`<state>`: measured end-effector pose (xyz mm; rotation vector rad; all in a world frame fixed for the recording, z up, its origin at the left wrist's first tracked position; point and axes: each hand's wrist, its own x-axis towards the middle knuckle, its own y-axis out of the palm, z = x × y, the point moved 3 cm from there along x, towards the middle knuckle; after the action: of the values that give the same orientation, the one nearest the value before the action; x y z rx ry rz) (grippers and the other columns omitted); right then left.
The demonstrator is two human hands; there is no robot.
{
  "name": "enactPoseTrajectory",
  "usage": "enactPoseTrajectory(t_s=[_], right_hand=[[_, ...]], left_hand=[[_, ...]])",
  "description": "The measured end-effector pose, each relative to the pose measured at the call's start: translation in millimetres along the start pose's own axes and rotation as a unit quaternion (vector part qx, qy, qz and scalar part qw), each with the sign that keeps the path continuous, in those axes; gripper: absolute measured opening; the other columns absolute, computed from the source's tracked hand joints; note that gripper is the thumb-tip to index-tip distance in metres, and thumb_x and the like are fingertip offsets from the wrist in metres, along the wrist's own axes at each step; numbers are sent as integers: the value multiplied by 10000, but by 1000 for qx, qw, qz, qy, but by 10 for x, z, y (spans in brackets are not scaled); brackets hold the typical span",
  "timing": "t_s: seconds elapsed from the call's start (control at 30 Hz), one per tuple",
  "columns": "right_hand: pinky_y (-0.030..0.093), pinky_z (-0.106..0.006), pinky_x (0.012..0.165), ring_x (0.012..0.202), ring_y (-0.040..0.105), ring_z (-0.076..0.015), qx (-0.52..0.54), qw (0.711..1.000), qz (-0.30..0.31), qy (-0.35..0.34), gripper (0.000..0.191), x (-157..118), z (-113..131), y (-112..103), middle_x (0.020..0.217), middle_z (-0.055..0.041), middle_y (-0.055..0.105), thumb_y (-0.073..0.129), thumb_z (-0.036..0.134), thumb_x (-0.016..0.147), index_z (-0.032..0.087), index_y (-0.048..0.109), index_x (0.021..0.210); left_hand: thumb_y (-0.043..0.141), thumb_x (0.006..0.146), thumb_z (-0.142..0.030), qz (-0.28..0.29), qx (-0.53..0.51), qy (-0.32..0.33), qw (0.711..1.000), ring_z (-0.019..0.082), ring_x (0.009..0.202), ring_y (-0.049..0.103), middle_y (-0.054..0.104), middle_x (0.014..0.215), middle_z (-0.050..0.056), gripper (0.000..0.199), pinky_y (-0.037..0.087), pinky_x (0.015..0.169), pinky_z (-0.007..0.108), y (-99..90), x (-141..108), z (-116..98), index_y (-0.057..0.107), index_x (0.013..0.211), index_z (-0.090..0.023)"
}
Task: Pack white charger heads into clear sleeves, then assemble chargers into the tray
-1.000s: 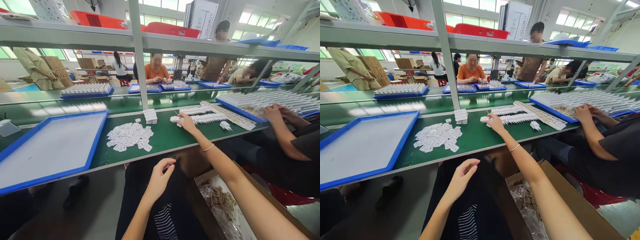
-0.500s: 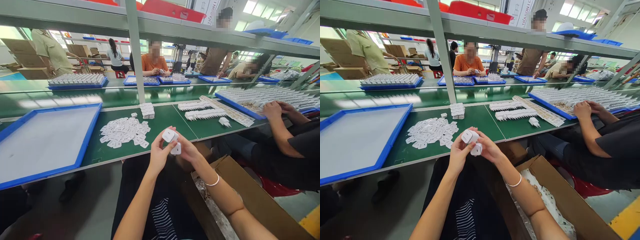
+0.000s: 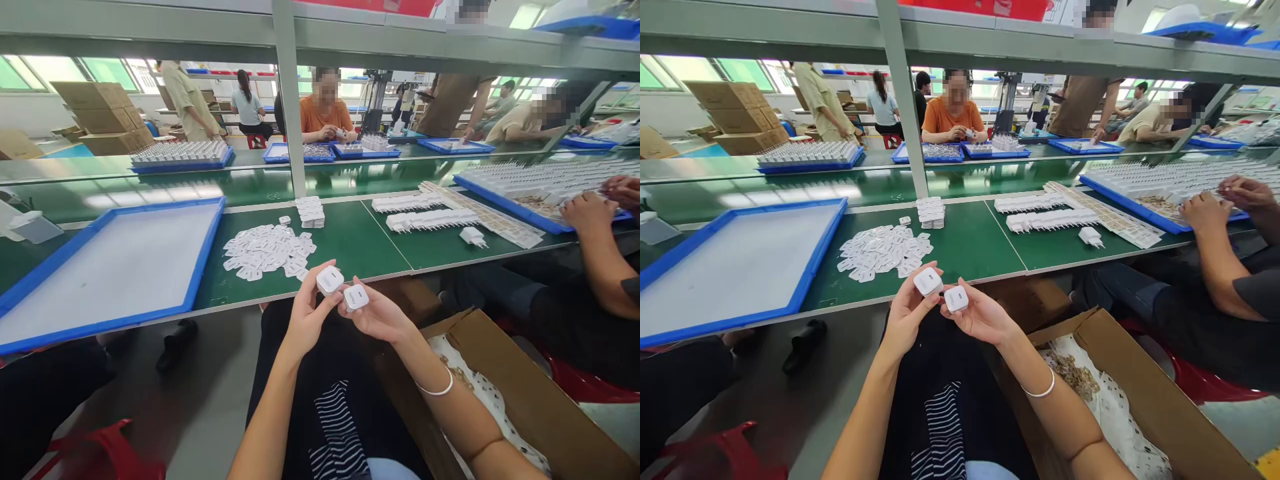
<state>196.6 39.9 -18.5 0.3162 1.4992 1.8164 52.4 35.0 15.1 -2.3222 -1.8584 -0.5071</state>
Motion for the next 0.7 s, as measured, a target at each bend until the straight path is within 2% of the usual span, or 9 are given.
enactPoseTrajectory(t_s=[0.1, 0.3, 0.43, 0.57, 0.7], right_hand=[[573, -119, 577, 836, 640, -109, 47, 997, 21, 56, 320, 3, -123, 58, 919, -73, 666, 418, 415, 1023, 147, 566, 1115], [558, -103, 585, 830, 619, -97, 64, 994, 45, 75, 261, -7, -270, 189, 950, -65, 652, 460, 378, 1012, 162, 540, 1134], [545, -114, 556, 808, 649, -107, -23, 997, 65, 22, 253, -78, -291, 213, 942, -59, 662, 498, 362, 996, 167, 571, 1141], [568, -186, 594, 785, 676, -134, -164, 983, 54, -59, 367, -168, -298, 239, 932, -58, 672, 542, 377, 972, 173, 556, 1277], [562, -191, 579, 742, 656, -121, -211, 973, 55, -70, 423, -239, -337, 318, 920, -37, 663, 593, 395, 939, 202, 550, 1313]], left_hand=[[626, 902, -317, 22, -18, -13, 1000, 222, 1149, 567, 588, 1281, 63, 474, 452, 1014, 338, -36, -93, -37, 525, 1365, -305], [626, 900, -288, 32, -18, -4, 999, 234, 1197, 552, 606, 1282, 60, 476, 439, 1042, 350, -101, -228, -111, 526, 1365, -296], [679, 859, -246, 53, 14, 5, 999, 250, 1202, 564, 638, 1268, 69, 388, 436, 1053, 366, -154, -282, -184, 633, 1244, -259], [726, 817, -215, 53, 39, 4, 998, 260, 1212, 579, 654, 1279, 61, 411, 454, 1052, 381, -220, -332, -272, 667, 1220, -270], [734, 808, -190, 56, 45, 17, 997, 267, 1263, 563, 642, 1322, 52, 436, 445, 1081, 405, -198, -375, -382, 668, 1227, -296]])
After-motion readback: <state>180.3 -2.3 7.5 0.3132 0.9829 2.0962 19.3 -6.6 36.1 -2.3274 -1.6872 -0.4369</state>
